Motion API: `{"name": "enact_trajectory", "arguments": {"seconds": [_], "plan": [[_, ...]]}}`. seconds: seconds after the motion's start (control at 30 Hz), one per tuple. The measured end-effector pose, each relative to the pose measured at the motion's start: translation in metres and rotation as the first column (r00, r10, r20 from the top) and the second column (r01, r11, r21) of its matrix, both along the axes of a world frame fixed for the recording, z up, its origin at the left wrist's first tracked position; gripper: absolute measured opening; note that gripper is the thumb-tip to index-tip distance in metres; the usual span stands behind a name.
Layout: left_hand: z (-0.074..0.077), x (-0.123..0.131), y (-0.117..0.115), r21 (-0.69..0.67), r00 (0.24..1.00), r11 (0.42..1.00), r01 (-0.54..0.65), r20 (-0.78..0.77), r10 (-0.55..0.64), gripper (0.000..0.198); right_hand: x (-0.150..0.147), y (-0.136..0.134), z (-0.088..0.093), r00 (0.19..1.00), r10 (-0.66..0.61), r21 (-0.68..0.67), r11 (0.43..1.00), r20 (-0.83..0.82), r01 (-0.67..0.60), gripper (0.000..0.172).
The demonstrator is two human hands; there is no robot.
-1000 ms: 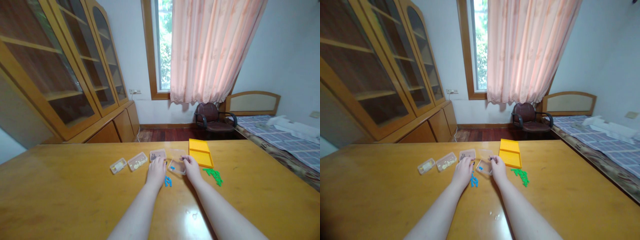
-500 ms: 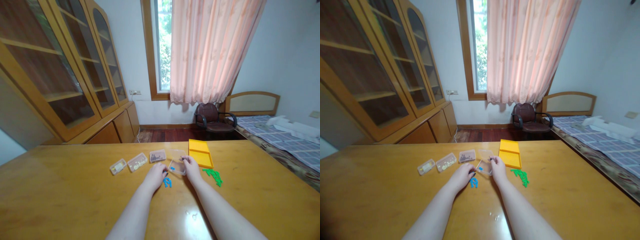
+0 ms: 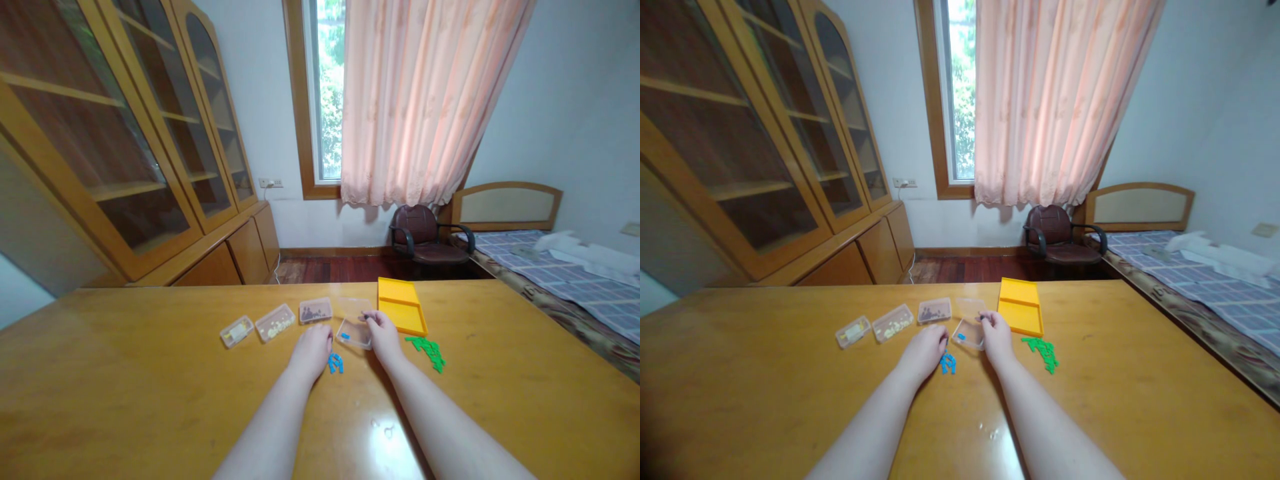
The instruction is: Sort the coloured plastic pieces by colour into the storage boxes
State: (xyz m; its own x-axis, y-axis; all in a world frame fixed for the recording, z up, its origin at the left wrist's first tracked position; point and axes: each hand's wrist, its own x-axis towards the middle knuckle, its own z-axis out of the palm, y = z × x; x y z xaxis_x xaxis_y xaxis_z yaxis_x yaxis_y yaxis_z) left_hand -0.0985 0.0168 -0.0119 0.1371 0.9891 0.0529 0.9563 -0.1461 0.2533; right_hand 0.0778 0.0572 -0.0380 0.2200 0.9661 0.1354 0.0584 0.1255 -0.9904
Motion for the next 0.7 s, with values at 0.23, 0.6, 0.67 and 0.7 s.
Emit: {"name": "enact_trajectory", "arguments": {"seconds": [0.23,0.6,0.67,0.7], "plan": [[0.003,0.001,-0.002,0.014,0.999,0.999,0.029,-0.043,-0.029,0.016,0.0,0.0,-0.001,1.0,0.009,0.001,1.0,-0.01,-0.009,0.022],[0.016,0.003,-0.008,-0.108,0.983,0.982,-0.155,-0.113,0.143,0.017,0.001,0.0,0.0,1.0,0.007,-0.009,1.0,-0.002,-0.007,0.025],[0.016,0.004,-0.008,-0.103,0.983,0.982,-0.156,-0.118,0.144,0.018,0.001,0.0,-0.001,1.0,0.013,-0.008,1.0,0.005,-0.013,0.025],[0.016,0.004,-0.007,-0.104,0.983,0.983,-0.155,-0.118,0.142,0.019,0.001,0.0,-0.001,1.0,0.013,-0.006,1.0,0.007,-0.013,0.025]]}}
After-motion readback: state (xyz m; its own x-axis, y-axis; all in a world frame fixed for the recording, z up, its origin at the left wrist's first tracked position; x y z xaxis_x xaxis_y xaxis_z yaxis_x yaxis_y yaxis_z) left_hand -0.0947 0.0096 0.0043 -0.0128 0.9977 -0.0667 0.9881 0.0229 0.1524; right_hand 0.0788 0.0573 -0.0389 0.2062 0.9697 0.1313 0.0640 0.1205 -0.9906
